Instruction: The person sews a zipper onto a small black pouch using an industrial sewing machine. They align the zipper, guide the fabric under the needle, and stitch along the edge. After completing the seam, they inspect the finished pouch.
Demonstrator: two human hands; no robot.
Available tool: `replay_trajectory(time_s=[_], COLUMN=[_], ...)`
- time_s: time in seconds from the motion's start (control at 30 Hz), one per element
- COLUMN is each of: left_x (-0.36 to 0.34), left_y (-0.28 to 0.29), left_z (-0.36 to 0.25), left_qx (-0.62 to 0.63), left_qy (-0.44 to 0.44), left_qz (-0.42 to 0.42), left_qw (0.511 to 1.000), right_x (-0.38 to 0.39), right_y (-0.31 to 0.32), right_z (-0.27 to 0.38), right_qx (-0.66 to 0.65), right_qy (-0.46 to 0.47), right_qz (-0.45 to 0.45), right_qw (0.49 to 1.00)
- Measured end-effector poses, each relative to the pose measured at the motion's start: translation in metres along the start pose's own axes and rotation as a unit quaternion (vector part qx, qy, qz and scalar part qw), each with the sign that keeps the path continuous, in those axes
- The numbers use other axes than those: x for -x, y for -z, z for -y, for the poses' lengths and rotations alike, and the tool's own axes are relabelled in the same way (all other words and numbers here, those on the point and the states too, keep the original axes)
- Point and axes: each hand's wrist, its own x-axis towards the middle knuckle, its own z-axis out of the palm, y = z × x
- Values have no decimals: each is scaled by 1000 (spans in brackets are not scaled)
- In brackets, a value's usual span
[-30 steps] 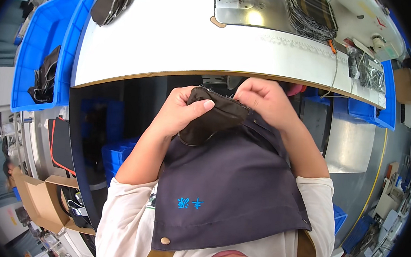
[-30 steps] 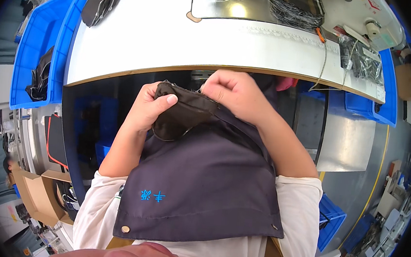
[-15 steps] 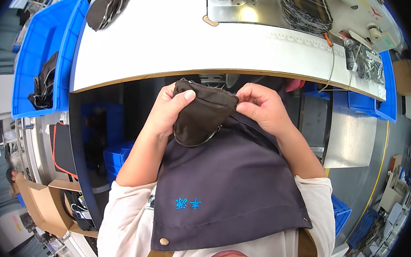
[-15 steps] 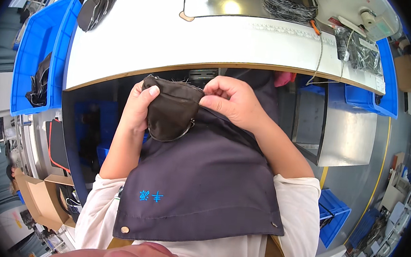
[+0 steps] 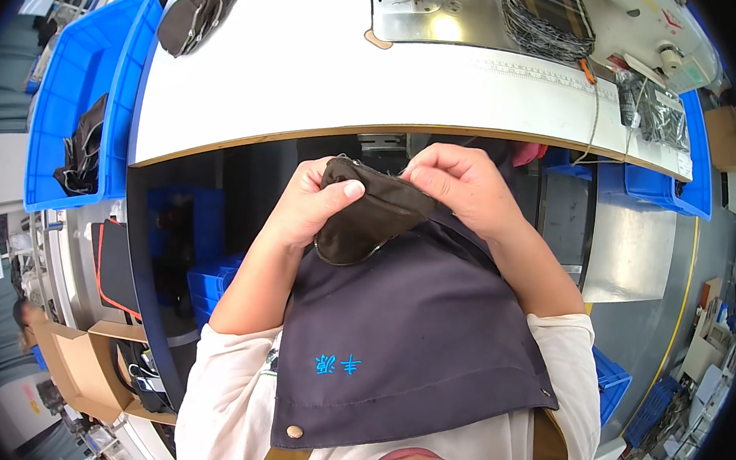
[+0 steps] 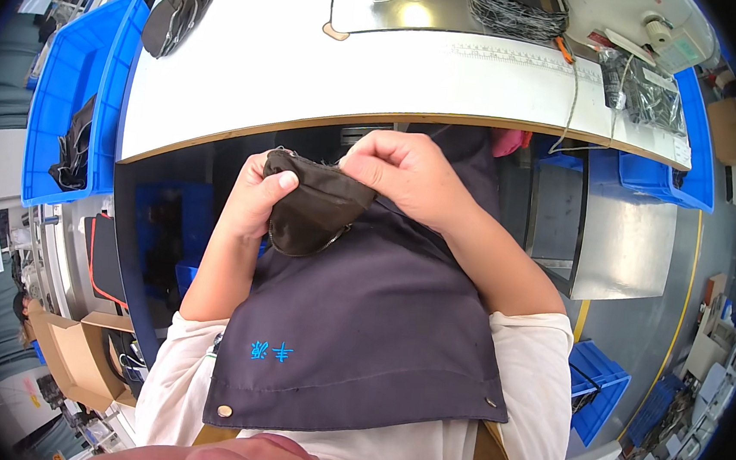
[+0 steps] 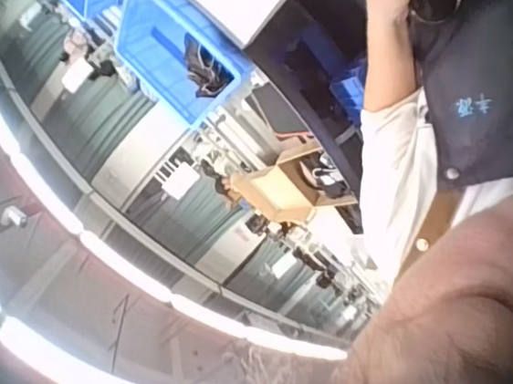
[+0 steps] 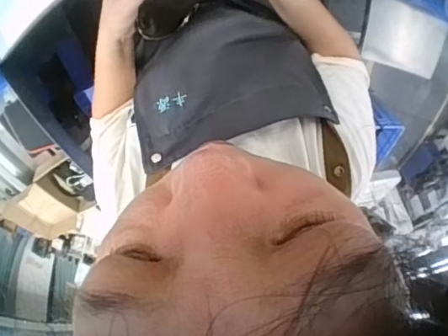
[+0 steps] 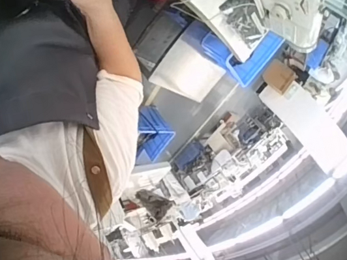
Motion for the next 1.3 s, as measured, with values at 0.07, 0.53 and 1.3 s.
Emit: replay_trajectory(time_s=[0.07, 0.53, 1.3], left_x=[0, -1, 39], left_y=[4, -1, 145], left_z=[1, 0, -70], left_qx=[-12, -44, -156], left_qy=[-16, -1, -81], left_qz=[27, 24, -239], left_qw=[999, 999, 955], right_x=[-1, -1, -16], right_y=[-5, -11, 30], right_z=[1, 2, -20], right_qx=[13, 17, -58], right_qy=[4, -1, 54], right_qz=[-5, 22, -147], right_qw=[1000, 1000, 986])
